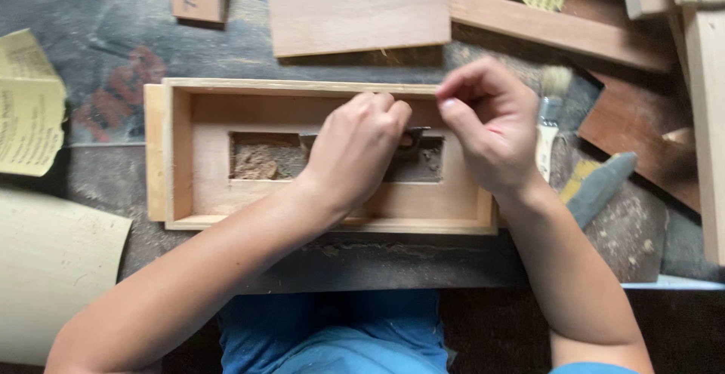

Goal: The person sands the interior surfaces of a rectangular wooden box using a sanding block, then brushes away the dust with a small brush. The person repeats sanding and brushing on different interior sections of the box.

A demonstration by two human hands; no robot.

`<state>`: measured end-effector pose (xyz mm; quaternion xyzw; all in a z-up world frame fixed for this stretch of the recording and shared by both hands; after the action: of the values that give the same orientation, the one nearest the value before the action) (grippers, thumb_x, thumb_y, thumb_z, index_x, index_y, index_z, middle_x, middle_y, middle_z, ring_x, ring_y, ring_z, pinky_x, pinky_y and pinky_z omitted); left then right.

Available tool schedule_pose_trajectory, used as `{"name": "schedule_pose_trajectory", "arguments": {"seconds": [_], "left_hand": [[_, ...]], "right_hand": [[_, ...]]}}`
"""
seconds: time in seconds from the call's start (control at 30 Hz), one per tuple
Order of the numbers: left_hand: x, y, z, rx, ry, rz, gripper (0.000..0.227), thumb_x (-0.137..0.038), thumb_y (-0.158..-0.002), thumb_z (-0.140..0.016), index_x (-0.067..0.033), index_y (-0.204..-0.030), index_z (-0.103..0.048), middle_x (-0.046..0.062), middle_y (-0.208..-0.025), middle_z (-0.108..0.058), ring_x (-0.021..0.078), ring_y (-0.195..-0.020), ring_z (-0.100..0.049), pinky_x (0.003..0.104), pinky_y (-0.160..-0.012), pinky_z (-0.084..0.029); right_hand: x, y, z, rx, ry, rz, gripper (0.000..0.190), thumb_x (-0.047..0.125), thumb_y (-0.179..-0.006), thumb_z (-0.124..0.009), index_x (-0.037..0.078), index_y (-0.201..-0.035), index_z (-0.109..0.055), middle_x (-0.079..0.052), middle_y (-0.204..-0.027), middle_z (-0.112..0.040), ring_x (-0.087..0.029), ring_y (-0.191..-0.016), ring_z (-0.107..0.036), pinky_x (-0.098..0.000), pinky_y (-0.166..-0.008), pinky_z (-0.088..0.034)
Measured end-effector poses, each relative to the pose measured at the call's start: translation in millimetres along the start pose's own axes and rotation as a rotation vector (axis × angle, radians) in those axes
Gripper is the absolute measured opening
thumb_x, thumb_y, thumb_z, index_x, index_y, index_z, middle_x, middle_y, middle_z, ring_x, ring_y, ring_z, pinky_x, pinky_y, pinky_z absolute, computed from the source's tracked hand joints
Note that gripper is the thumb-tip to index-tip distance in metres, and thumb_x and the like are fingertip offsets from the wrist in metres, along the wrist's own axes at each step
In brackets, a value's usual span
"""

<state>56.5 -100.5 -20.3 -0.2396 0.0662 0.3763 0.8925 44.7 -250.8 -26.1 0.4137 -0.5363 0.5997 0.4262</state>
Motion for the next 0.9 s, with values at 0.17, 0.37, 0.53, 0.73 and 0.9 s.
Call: {"name": "schedule_pose_trajectory", "arguments": {"seconds": [0.17,0.37,0.53,0.73,0.9], "left_hand": [[-17,-11,-4,-0.016,0.073,-0.029,0.003,0.000,-0.083,-0.066,-0.0011,-0.086,-0.065,0.016,-0.088,-0.069,0.0281,-0.087,-0.070,0.039,-0.076,-0.058],[-7,-4,-7,0.032,0.013,-0.009,0.006,0.002,-0.082,-0.065,-0.0005,-0.088,-0.066,0.016,-0.088,-0.070,0.0262,-0.084,-0.071,0.037,-0.072,-0.059],[4,0,-5,0.053,-0.020,-0.014,0.004,0.002,-0.084,-0.064,-0.0011,-0.086,-0.067,0.015,-0.086,-0.070,0.0266,-0.084,-0.071,0.038,-0.072,-0.059],[-20,-14,-3,-0.055,0.100,-0.071,0.006,-0.002,-0.083,-0.065,0.0001,-0.088,-0.065,0.015,-0.087,-0.068,0.0286,-0.087,-0.070,0.039,-0.075,-0.058],[5,6,0,0.019,0.030,-0.001,0.003,0.000,-0.083,-0.065,-0.0023,-0.085,-0.064,0.014,-0.089,-0.068,0.0277,-0.088,-0.069,0.039,-0.075,-0.058]], "right_hand": [[3,-3,-3,0.001,0.006,-0.016,0.006,-0.002,-0.103,-0.062,0.001,-0.108,-0.063,0.000,-0.095,-0.064,-0.004,-0.085,-0.058,-0.0182,-0.078,-0.049],[10,-2,-4,0.019,-0.034,0.015,0.004,-0.002,-0.106,-0.062,0.000,-0.108,-0.063,0.000,-0.096,-0.063,-0.003,-0.087,-0.058,-0.0176,-0.083,-0.048],[-1,2,1,0.002,0.001,-0.006,0.006,-0.002,-0.105,-0.063,0.001,-0.110,-0.063,0.001,-0.092,-0.063,-0.003,-0.083,-0.057,-0.0168,-0.077,-0.047],[5,-5,-4,0.000,-0.018,-0.015,0.007,-0.003,-0.104,-0.062,0.001,-0.109,-0.063,0.001,-0.097,-0.064,-0.004,-0.087,-0.058,-0.0181,-0.081,-0.048],[4,-2,-2,0.011,-0.033,-0.003,0.004,-0.004,-0.106,-0.062,0.000,-0.107,-0.063,0.000,-0.097,-0.063,-0.003,-0.088,-0.056,-0.0163,-0.082,-0.046]]}}
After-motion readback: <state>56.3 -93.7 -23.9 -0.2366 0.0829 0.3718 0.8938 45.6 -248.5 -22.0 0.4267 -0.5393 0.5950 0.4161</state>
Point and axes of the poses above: each hand's wrist, its own y-axis away from the middle knuckle, its own z-axis out of the back of the hand, x = y × z, the point moved 8 cm from there along -y, towards the middle knuckle
